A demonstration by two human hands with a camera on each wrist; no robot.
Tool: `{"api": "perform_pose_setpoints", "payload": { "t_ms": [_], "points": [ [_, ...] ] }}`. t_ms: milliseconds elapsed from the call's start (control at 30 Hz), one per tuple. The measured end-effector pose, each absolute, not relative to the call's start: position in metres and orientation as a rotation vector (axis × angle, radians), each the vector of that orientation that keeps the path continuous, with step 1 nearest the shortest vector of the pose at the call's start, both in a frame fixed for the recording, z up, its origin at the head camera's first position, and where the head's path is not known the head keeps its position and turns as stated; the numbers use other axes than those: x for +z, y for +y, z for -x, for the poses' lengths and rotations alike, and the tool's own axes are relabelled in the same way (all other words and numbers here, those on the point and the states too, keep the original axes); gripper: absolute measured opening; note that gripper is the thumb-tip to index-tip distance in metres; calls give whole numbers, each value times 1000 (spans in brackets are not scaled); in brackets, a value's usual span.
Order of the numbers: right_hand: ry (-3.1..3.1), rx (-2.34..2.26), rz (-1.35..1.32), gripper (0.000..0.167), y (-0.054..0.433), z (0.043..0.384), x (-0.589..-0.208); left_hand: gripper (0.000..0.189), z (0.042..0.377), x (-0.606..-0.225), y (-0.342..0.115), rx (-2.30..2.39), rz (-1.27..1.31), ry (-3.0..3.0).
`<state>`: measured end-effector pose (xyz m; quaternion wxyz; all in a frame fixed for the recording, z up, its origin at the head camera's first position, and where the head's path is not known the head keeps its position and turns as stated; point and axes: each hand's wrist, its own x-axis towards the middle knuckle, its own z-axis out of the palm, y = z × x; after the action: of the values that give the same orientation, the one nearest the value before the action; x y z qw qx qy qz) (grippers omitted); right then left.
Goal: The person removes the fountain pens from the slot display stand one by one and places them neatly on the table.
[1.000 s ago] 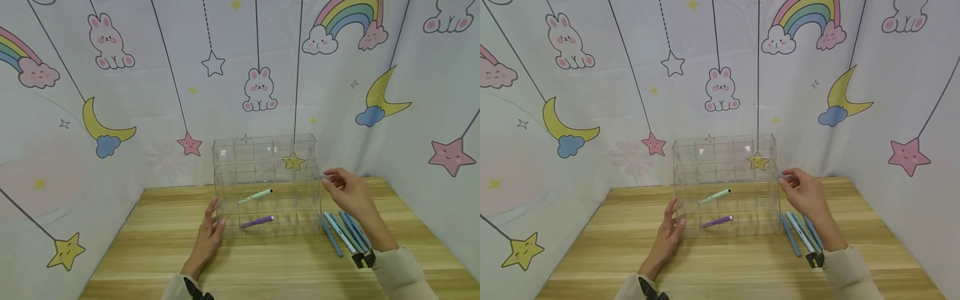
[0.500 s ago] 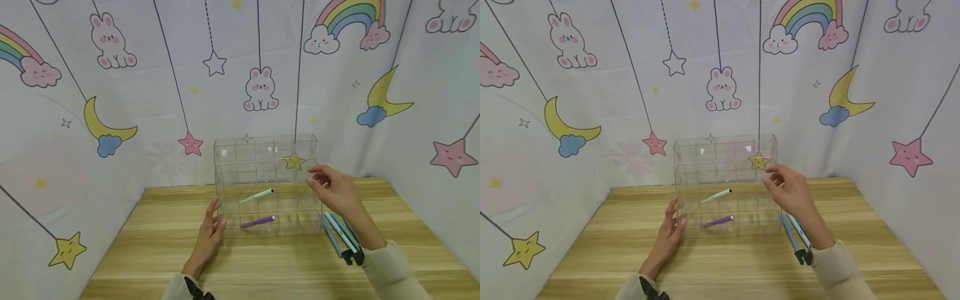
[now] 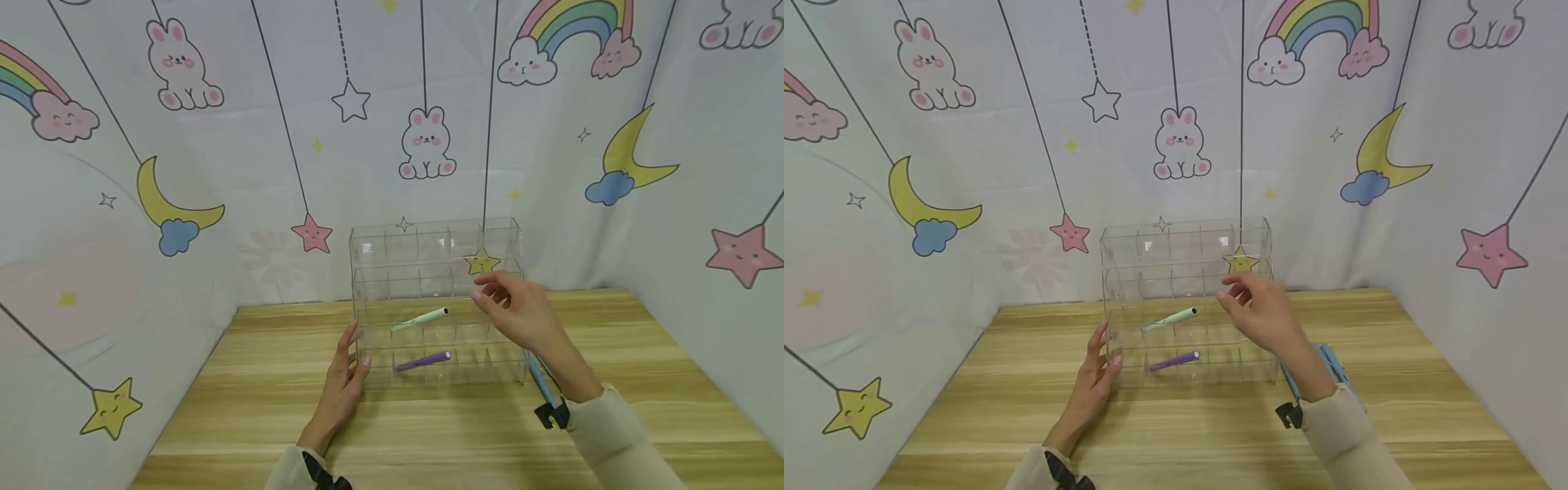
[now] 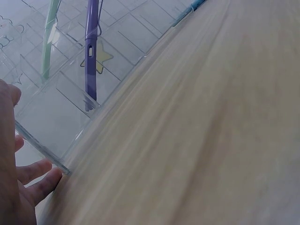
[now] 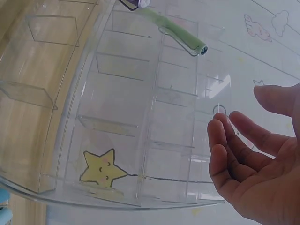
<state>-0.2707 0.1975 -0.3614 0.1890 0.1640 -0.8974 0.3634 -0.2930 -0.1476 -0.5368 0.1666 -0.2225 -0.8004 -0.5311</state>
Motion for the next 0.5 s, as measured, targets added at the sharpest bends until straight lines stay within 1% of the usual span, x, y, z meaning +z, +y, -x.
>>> {"api": "perform_pose_setpoints", "payload": {
  "t_ms": [133,367,500],
  "points": [
    [-2541,1038,-498,31,190,274,-364,73,294,-537,-148,-1512,630,-2279],
    [-2542,1077,-544,27,180,280,-373,74,294,-538,-148,-1503,637,-2281],
    [-2542,1107,-549,29,173,283,-380,74,294,-538,-148,-1497,630,-2285]
  ]
}}
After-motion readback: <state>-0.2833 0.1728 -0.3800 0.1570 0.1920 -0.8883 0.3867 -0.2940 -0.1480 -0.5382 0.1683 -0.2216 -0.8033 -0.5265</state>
